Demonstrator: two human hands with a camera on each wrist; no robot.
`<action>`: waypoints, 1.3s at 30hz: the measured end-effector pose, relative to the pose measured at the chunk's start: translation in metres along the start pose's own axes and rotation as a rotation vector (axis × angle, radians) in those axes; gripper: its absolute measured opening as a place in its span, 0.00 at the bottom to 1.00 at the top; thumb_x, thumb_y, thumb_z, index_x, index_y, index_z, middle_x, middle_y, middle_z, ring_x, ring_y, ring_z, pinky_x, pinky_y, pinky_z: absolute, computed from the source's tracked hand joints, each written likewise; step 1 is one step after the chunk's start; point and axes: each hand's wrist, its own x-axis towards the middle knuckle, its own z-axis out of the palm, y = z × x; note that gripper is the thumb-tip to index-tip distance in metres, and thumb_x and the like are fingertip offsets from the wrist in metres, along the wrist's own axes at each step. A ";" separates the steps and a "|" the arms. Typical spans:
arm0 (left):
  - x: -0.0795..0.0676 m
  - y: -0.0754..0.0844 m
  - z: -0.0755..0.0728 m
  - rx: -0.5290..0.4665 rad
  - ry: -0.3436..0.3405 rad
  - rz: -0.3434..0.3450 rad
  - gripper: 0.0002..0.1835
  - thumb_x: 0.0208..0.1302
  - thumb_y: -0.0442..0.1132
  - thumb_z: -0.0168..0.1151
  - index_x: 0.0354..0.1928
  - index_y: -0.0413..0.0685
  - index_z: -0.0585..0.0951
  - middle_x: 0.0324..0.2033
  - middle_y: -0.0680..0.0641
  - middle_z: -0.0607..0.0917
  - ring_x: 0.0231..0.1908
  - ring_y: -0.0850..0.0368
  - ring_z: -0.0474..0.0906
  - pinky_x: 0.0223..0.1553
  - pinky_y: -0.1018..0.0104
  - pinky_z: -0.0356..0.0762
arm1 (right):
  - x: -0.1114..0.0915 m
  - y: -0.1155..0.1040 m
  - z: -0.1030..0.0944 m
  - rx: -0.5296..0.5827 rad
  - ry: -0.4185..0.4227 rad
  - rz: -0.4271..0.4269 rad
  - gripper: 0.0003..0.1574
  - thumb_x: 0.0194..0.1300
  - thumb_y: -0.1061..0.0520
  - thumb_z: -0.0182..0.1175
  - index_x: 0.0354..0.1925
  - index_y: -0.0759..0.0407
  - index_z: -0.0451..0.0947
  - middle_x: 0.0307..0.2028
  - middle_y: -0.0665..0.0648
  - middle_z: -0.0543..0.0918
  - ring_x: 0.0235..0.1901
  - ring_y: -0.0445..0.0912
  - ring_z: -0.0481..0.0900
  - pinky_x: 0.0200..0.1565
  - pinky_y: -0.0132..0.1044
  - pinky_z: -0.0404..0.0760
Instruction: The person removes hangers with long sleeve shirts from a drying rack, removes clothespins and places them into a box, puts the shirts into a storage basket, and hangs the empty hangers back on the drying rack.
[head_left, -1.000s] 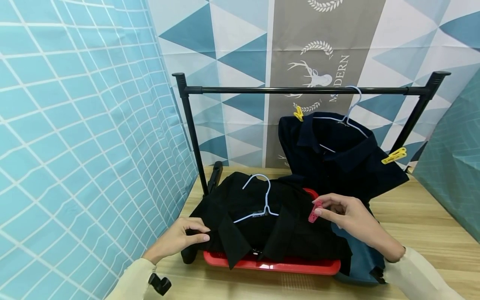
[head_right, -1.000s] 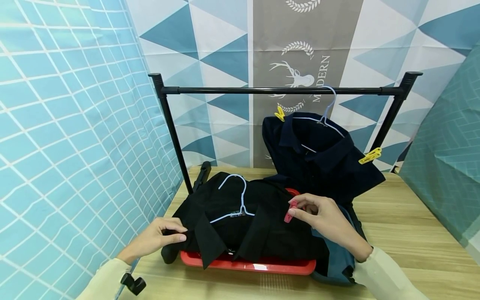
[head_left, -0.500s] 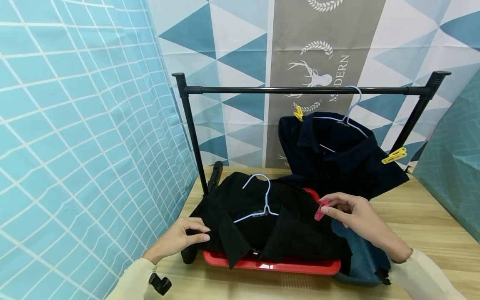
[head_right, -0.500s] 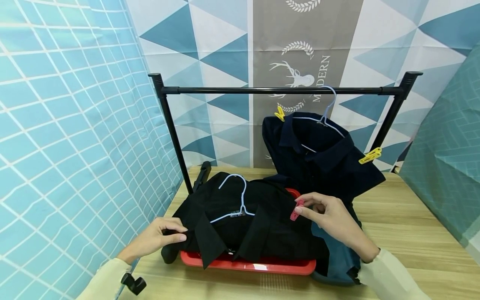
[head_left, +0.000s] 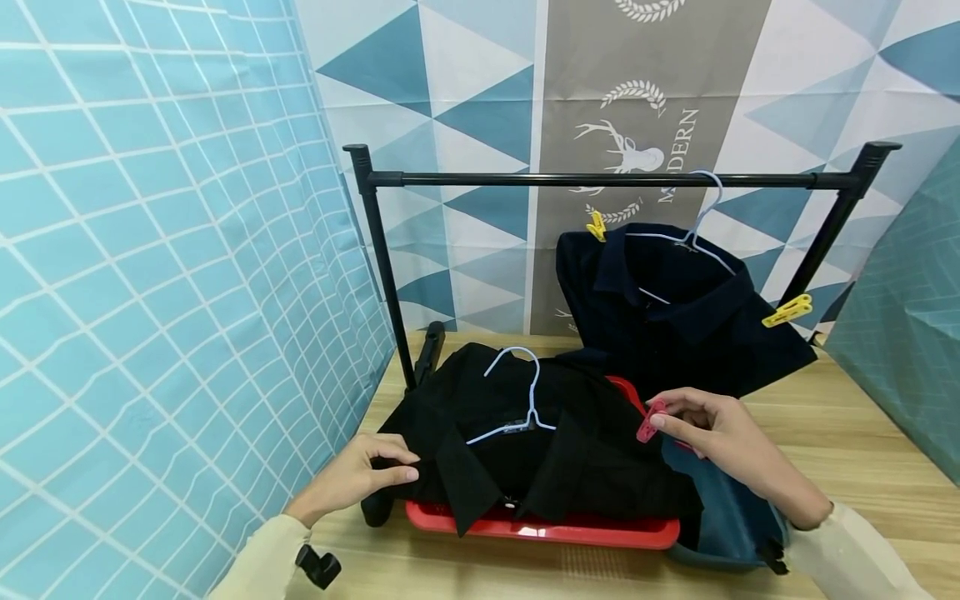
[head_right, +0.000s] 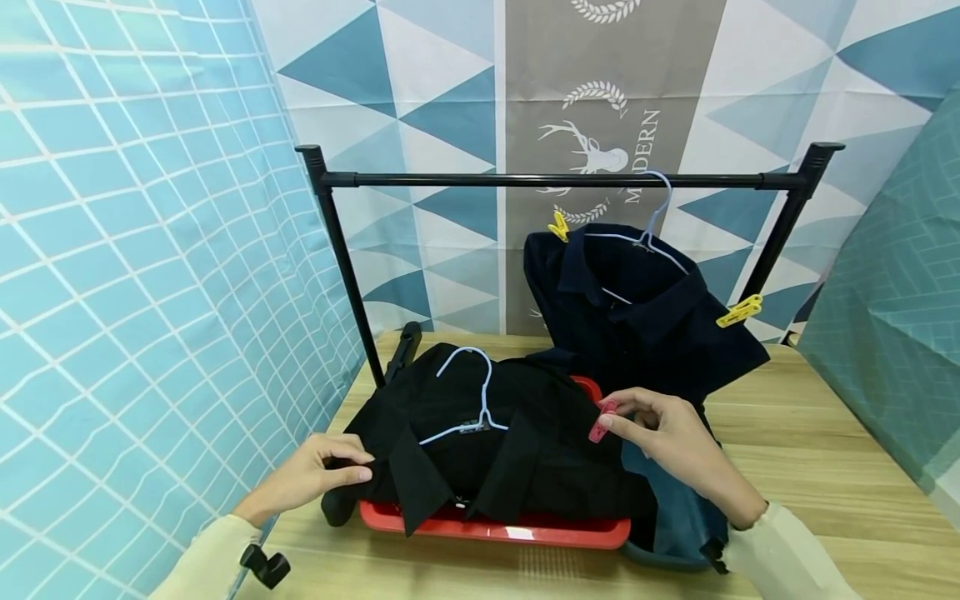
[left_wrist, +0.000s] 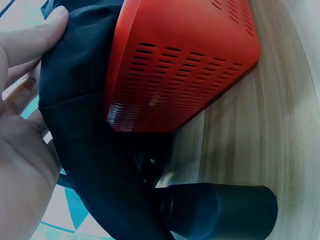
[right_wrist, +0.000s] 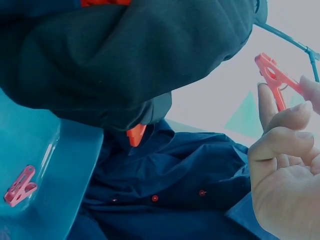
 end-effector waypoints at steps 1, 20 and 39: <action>0.000 0.000 0.000 0.002 0.000 0.000 0.08 0.68 0.39 0.70 0.47 0.54 0.92 0.34 0.55 0.85 0.34 0.62 0.77 0.36 0.65 0.78 | 0.000 0.001 0.000 0.001 0.002 -0.001 0.19 0.74 0.49 0.64 0.56 0.58 0.81 0.35 0.53 0.85 0.25 0.51 0.77 0.25 0.37 0.76; -0.001 0.003 0.000 0.006 -0.007 -0.037 0.08 0.69 0.39 0.69 0.47 0.57 0.91 0.35 0.57 0.86 0.34 0.60 0.78 0.36 0.64 0.78 | -0.011 0.021 -0.008 0.023 0.016 0.087 0.22 0.76 0.48 0.62 0.59 0.60 0.80 0.38 0.58 0.85 0.27 0.48 0.77 0.25 0.38 0.76; -0.002 0.003 0.001 -0.008 -0.002 -0.037 0.07 0.69 0.40 0.69 0.46 0.56 0.91 0.35 0.54 0.85 0.34 0.60 0.77 0.36 0.65 0.77 | -0.016 0.043 -0.006 0.091 -0.017 0.200 0.27 0.76 0.46 0.61 0.62 0.63 0.77 0.36 0.57 0.82 0.23 0.50 0.74 0.25 0.38 0.73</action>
